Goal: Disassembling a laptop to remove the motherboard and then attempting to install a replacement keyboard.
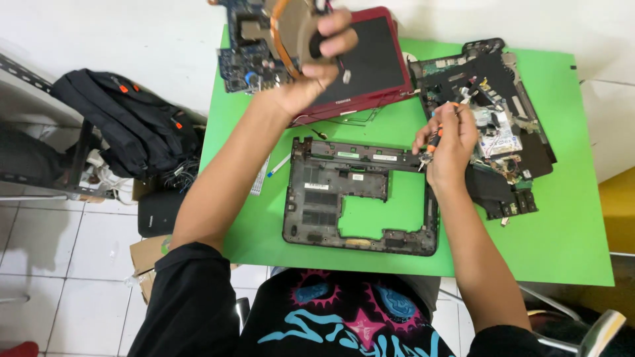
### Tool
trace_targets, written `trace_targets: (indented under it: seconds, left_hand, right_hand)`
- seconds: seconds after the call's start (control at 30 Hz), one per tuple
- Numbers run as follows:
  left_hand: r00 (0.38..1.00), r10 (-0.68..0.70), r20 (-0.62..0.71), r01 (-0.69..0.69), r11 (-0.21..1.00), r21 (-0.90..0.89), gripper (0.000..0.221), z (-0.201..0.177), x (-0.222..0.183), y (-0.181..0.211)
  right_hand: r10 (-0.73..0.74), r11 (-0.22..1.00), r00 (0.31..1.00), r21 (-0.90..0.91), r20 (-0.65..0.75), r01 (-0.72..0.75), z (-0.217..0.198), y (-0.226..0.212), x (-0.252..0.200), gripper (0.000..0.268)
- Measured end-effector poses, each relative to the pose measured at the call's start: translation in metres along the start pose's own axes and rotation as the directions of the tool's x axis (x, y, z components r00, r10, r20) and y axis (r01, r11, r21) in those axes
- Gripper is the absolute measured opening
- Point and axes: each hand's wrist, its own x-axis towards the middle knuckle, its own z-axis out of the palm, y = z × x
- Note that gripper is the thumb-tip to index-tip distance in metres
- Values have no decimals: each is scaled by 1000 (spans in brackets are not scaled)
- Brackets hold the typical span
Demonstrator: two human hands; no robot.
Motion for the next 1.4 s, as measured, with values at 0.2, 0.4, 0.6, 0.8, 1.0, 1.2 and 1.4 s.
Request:
trace_targets:
  seconds: [0.2,0.4,0.6,0.8,1.0,1.2,1.4]
  left_hand:
    - [986,-156,-52,149,982,-118,40,-24,-12,-59]
    - [719,-91,-689,550,681,484,16,-15,-12,-65]
    - [853,-17,-522,430,-543,721,23,29,-8,-52]
    - [812,-164,-559,268,-747,608,31,0,-20,-86]
    - [839,-134,-527,193,-833,519,27,-30,-40,-113]
    - [856,-30,-516,102,-969,226,42,-28,-43,-119]
    - [783,-107,-613,105,-948,300,34,2,-35,-91]
  right_hand:
    - [29,999,1000,25,-5,-28,-2,4,2,23]
    - [74,991,984,118,-162,-55,-12,10,12,25]
    - [152,959,924,280,-350,-52,-27,-15,21,20]
    - [212,942,939,312,-272,-123,-29,-15,23,21]
    - [206,964,965,204,-162,-172,-10,-22,12,19]
    - [219,966,962,173,-162,-191,-8,-16,11,20]
    - [223,968,966,143,-130,-204,-6,-14,10,19]
